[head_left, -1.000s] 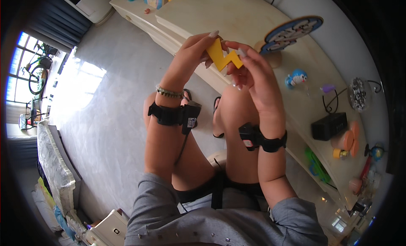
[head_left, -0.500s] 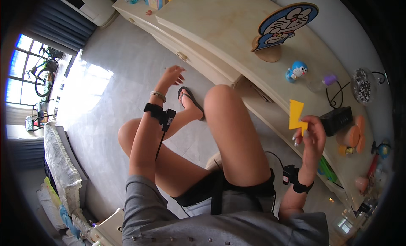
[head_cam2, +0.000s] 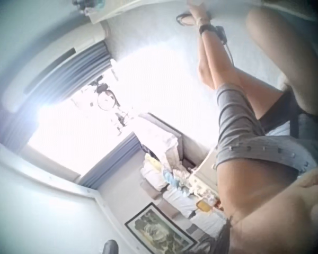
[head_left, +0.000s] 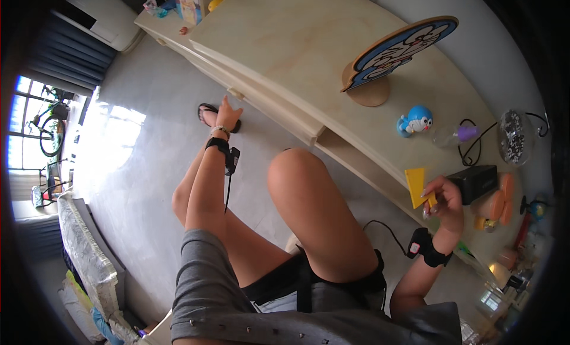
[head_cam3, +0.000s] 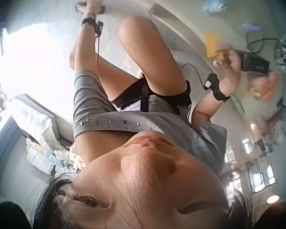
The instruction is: Assembling a Pikachu toy by attaching its tail and other parts while seated at a desk.
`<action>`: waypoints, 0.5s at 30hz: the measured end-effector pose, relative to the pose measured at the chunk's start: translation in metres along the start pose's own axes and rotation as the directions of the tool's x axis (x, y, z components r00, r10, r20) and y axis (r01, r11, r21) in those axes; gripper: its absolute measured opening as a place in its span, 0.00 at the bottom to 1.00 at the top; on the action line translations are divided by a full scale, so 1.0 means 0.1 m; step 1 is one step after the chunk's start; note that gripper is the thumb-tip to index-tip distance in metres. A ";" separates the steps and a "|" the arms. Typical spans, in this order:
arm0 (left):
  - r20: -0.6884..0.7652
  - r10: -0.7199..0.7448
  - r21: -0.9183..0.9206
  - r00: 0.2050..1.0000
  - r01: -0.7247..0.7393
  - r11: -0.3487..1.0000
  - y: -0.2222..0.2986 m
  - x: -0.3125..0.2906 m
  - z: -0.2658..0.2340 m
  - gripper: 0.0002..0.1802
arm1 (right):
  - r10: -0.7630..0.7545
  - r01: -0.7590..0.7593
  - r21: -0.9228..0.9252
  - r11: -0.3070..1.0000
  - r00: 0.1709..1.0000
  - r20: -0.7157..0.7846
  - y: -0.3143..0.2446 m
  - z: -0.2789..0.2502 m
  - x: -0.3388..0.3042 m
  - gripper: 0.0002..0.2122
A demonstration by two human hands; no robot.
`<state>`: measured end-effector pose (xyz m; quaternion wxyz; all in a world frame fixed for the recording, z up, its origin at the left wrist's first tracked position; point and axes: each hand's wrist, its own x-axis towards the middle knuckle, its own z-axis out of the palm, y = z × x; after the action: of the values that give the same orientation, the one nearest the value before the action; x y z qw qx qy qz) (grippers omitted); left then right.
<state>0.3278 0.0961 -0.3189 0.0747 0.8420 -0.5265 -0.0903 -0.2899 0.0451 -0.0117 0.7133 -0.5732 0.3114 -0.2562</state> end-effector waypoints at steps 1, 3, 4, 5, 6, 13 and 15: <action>0.001 -0.034 -0.198 0.999 0.033 0.980 0.73 0.14 0.26 0.41 | 0.065 -0.068 -0.043 0.997 0.995 -0.074 0.02 -0.09 -0.08 0.21; -0.012 -0.188 -0.351 0.982 0.172 0.920 1.27 0.20 0.11 0.44 | 0.067 -0.071 -0.029 0.997 0.992 -0.105 0.03 -0.16 -0.14 0.21; 0.002 -0.193 -0.356 0.981 0.181 0.917 1.27 0.23 0.07 0.44 | 0.082 -0.086 -0.033 0.996 0.991 -0.105 0.02 -0.15 -0.14 0.21; -0.046 -0.212 -0.343 0.976 0.184 0.921 1.26 0.27 0.03 0.42 | 0.046 -0.047 -0.005 0.999 0.996 -0.081 0.00 -0.14 -0.11 0.21; -0.102 -0.230 -0.323 0.968 0.187 0.928 1.20 0.31 -0.03 0.40 | 0.003 -0.001 0.031 1.000 0.999 -0.055 -0.01 -0.12 -0.07 0.21; 0.022 -0.227 -0.350 0.974 0.220 0.911 1.21 0.43 -0.35 0.35 | 0.029 -0.028 0.006 1.000 0.999 -0.046 -0.13 0.43 0.31 0.21; -0.006 -0.246 -0.333 0.969 0.230 0.915 1.25 0.35 -0.40 0.35 | 0.036 -0.036 0.010 0.999 0.999 -0.008 -0.19 0.57 0.35 0.21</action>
<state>0.2431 0.0111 -0.2552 0.2154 0.8773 -0.3958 -0.1654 -0.2247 0.0530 0.0096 0.7192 -0.5631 0.3234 -0.2473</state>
